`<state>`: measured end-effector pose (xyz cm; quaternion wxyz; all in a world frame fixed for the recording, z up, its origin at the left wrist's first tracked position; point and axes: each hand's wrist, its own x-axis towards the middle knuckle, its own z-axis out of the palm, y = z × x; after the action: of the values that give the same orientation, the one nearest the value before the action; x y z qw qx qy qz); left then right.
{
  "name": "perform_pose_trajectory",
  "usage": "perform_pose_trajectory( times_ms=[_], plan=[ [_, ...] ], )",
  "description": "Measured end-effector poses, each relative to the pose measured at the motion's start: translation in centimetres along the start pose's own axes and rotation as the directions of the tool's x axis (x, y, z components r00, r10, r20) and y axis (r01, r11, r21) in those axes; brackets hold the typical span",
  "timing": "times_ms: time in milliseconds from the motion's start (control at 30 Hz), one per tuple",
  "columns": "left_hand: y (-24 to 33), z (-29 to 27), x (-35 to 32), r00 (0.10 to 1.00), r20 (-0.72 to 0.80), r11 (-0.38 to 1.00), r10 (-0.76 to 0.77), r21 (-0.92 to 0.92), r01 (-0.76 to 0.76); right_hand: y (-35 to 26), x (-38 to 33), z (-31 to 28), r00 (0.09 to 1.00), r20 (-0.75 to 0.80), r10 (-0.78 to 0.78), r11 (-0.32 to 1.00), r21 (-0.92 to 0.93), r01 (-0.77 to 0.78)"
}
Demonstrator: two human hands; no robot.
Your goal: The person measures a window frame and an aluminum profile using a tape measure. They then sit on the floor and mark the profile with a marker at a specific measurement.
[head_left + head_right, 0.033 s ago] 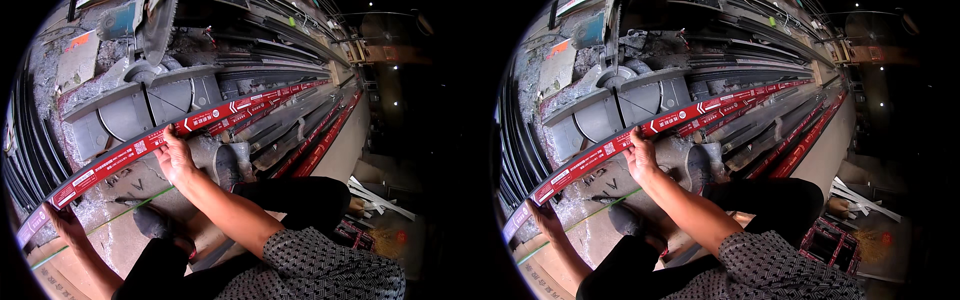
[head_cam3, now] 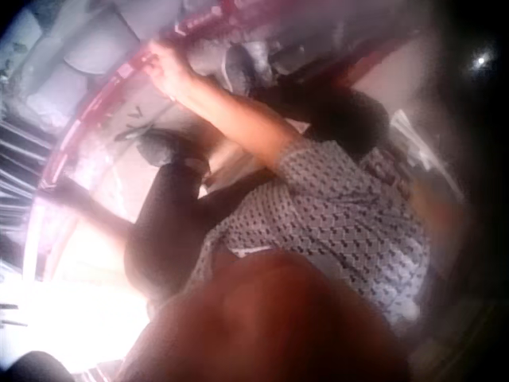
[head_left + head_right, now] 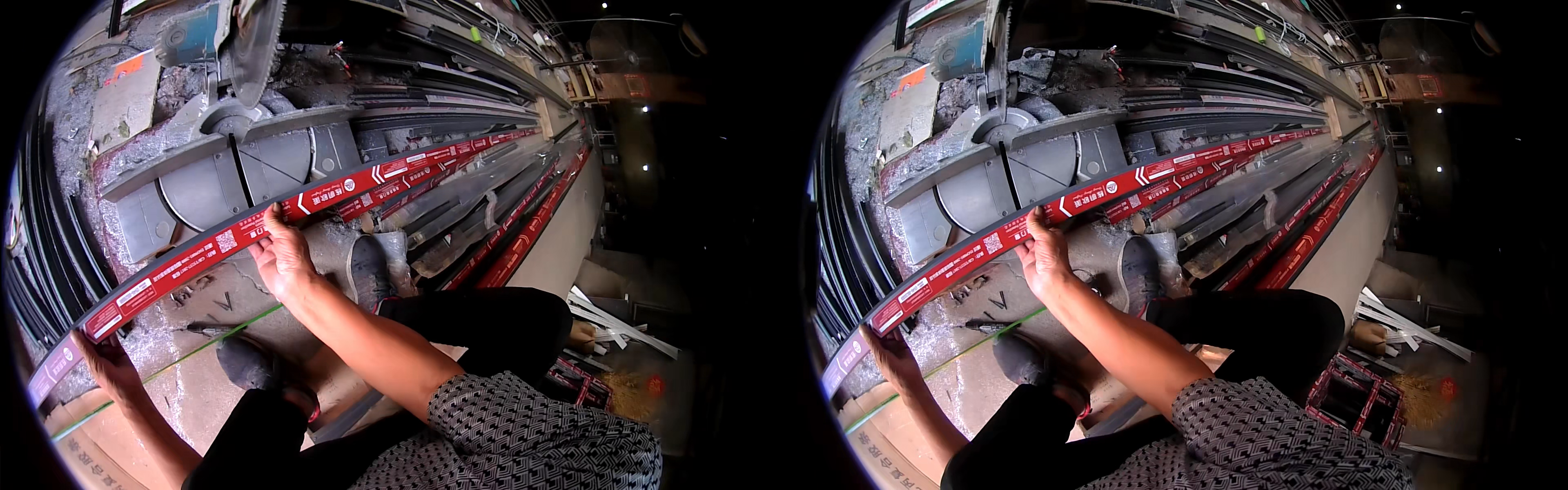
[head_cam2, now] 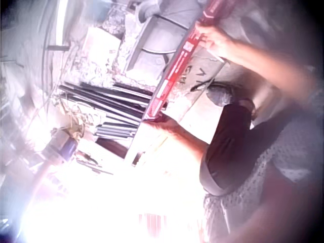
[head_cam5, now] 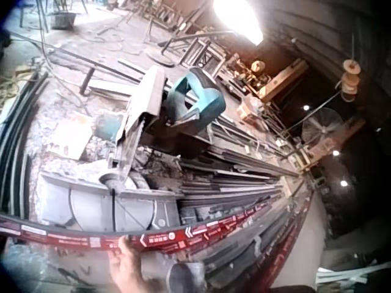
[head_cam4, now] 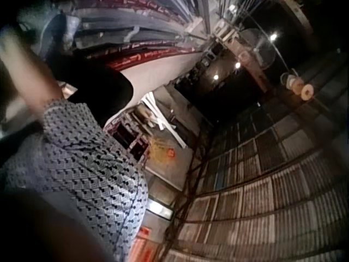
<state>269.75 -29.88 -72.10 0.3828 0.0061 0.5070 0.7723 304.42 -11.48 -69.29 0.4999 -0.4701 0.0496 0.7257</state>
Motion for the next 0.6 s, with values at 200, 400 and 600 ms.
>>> perform_pose_trajectory(
  times_ms=[200,400,600],
  plan=[
    [-3.2,5.3,-3.7,0.977,0.069,0.974,-0.201,0.124,0.191,2.5,-0.9,1.6,0.999,0.029,0.022,1.000,-0.001,-0.022],
    [-4.5,9.9,-5.1,0.969,0.061,0.967,-0.239,0.100,0.233,6.9,-2.2,3.6,0.988,0.082,0.131,0.991,-0.045,-0.127],
    [-1.6,6.8,-2.7,0.981,0.127,0.983,-0.148,0.127,0.132,7.6,-2.4,3.9,0.960,0.161,0.229,0.966,-0.157,-0.204]
  ],
)
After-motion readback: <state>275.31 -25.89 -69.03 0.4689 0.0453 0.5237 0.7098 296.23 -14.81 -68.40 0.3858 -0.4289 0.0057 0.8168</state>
